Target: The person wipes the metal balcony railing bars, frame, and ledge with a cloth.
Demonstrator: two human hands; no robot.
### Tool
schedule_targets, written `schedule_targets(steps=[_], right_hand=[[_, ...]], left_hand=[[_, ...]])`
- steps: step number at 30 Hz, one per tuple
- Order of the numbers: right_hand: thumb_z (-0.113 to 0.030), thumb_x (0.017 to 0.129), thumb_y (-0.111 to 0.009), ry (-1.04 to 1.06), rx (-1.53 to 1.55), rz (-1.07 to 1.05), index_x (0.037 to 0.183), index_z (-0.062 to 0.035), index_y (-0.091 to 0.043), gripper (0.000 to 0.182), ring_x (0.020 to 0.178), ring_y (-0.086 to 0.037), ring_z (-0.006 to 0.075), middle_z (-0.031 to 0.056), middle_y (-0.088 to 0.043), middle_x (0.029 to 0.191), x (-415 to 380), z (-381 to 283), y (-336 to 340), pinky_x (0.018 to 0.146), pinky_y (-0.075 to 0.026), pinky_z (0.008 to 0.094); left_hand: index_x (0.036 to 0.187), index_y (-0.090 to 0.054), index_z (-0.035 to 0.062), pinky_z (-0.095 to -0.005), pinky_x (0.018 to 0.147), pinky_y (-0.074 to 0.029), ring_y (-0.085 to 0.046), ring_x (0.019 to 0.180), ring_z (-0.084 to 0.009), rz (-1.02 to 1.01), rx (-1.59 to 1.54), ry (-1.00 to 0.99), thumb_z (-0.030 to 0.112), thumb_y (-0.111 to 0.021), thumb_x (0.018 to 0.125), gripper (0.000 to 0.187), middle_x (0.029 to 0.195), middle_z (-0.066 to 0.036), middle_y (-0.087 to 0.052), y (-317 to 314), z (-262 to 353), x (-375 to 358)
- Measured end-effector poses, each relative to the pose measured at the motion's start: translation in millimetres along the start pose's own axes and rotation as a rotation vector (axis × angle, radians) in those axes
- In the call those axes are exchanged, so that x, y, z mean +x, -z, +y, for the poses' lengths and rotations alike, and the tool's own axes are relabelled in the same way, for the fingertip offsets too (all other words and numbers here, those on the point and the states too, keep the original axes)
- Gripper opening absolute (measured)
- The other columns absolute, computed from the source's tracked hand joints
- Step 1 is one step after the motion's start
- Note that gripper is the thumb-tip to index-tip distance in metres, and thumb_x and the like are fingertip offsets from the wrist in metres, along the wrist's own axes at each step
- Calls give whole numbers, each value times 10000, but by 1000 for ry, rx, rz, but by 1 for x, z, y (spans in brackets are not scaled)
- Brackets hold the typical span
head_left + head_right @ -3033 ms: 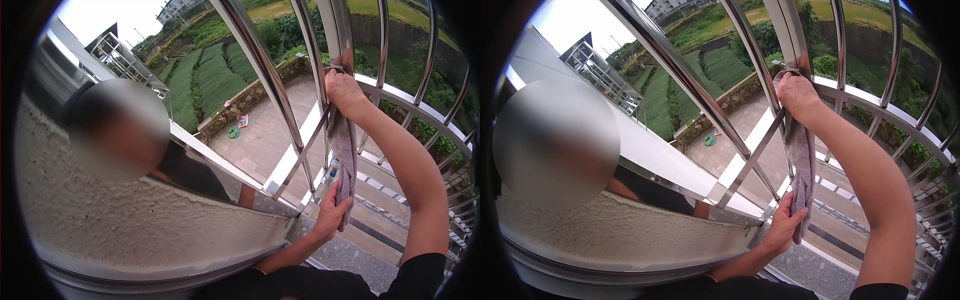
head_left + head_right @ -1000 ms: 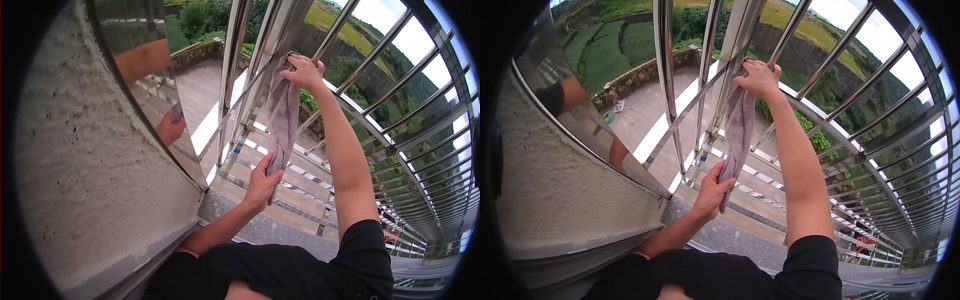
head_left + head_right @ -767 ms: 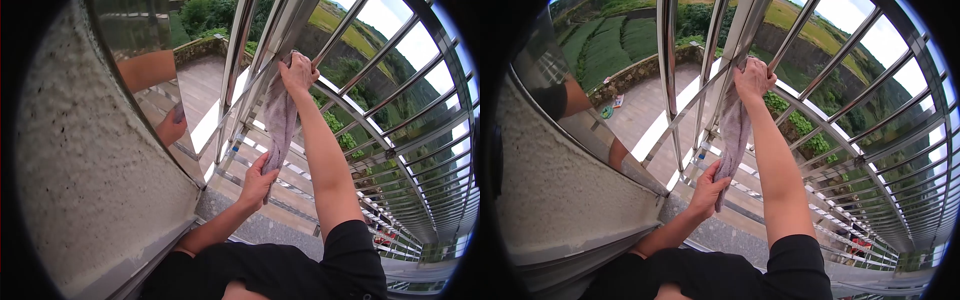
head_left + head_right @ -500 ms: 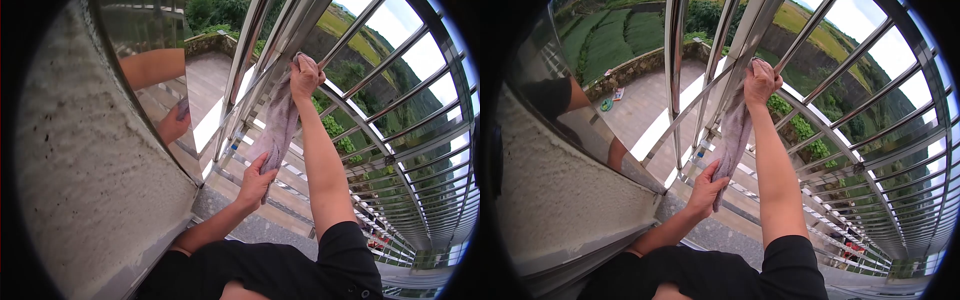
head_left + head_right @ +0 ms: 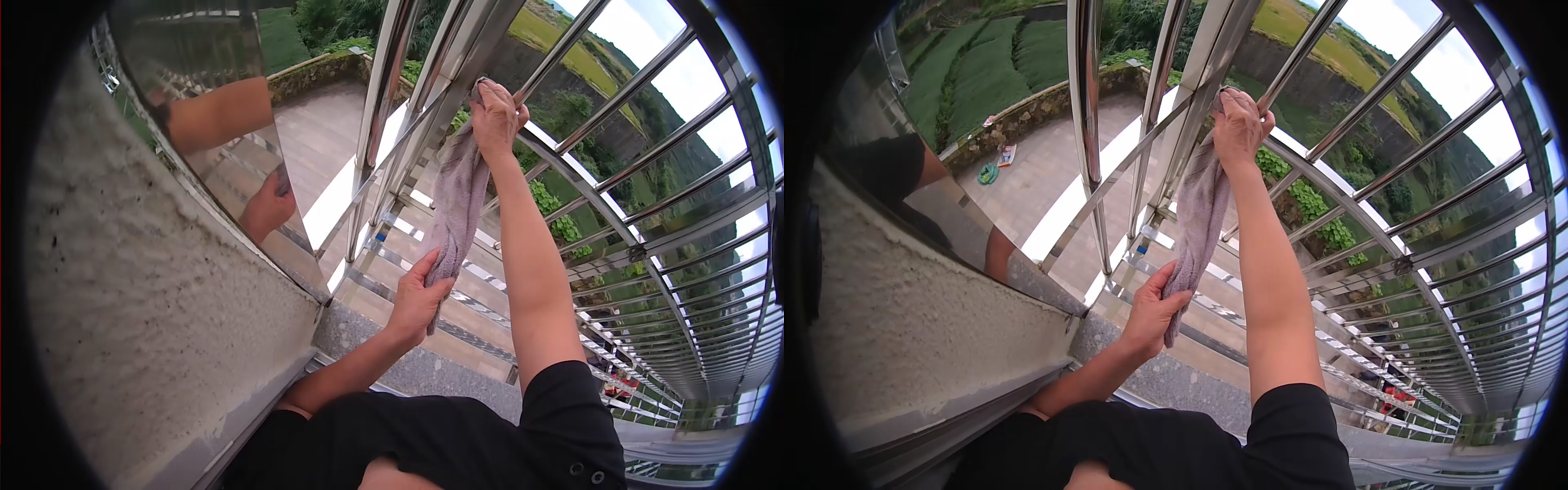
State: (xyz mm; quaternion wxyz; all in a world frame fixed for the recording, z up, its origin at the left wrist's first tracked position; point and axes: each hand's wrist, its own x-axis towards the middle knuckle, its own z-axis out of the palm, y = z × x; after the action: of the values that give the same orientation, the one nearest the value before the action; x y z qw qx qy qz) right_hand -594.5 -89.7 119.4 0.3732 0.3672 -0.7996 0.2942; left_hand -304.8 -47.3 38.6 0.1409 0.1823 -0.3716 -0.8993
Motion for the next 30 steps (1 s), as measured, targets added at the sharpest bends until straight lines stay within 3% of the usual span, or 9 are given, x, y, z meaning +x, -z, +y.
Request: schedule_targets(steps=[3,6,9,12,15,19,20,24,30], right_hand=[[-98,747,-715,77,159,22,1005,-116,-692,259,1131,-556,146,-5,-662,1108,0,7,2,1004,-258,413],[-98,761,-707,182,201,-152,1003,-110,-696,243,1111,-569,174,3,-672,1061,-13,-2,32,1017,-246,404],[-103,814,-690,26,413,-13,1059,-100,-687,245,1062,-577,141,-6,-674,1025,-48,10,40,993,-312,343],[-104,864,-666,-664,1183,-42,1121,-72,-663,259,1010,-554,90,-20,-658,1024,-78,10,56,923,-386,258],[-104,903,-631,-697,1331,17,1185,-47,-624,288,964,-526,53,-23,-629,1047,-82,26,69,848,-425,208],[-107,945,-559,-517,1214,145,1231,-34,-567,296,952,-544,86,-6,-610,1106,-43,14,97,861,-426,228],[-127,957,-539,-424,1004,143,1218,-44,-561,275,952,-537,89,1,-617,1070,-34,24,93,856,-430,238],[-193,916,-545,-102,15,53,1082,-90,-528,196,905,-596,338,127,-651,946,-22,35,66,961,-362,435],[-144,887,-562,-92,135,-103,1052,-84,-529,179,874,-597,332,123,-644,900,-23,43,71,858,-419,434]], left_hand=[[1346,-452,-2,-211,777,-468,-556,881,-70,-15,10,-1,-54,-595,828,540,1077,-33,-600,-1,-1,-2],[1339,-461,-3,-212,780,-470,-559,881,-71,-20,18,8,-56,-597,828,532,1077,-30,-600,-1,0,-5],[1332,-465,7,-224,826,-476,-571,933,-85,-54,27,29,-68,-592,833,520,1106,-34,-598,0,2,-6],[1322,-471,13,-230,846,-480,-578,962,-92,-95,21,66,-73,-591,835,509,1118,-35,-599,-5,7,-11],[1314,-477,13,-235,853,-482,-579,974,-95,-144,20,77,-72,-591,834,501,1119,-36,-602,-8,13,-16],[1311,-478,14,-238,866,-479,-577,985,-95,-172,45,49,-72,-592,833,498,1126,-37,-602,-11,16,-18],[1314,-478,14,-225,824,-476,-570,938,-81,-161,50,32,-62,-594,836,498,1089,-27,-604,-11,15,-17],[1326,-473,17,-198,733,-467,-551,832,-49,-114,61,11,-40,-597,845,500,1013,-2,-606,-9,12,-14],[1333,-464,16,-202,749,-467,-554,845,-56,-102,72,26,-37,-599,847,507,1023,-8,-603,-9,13,-19]])
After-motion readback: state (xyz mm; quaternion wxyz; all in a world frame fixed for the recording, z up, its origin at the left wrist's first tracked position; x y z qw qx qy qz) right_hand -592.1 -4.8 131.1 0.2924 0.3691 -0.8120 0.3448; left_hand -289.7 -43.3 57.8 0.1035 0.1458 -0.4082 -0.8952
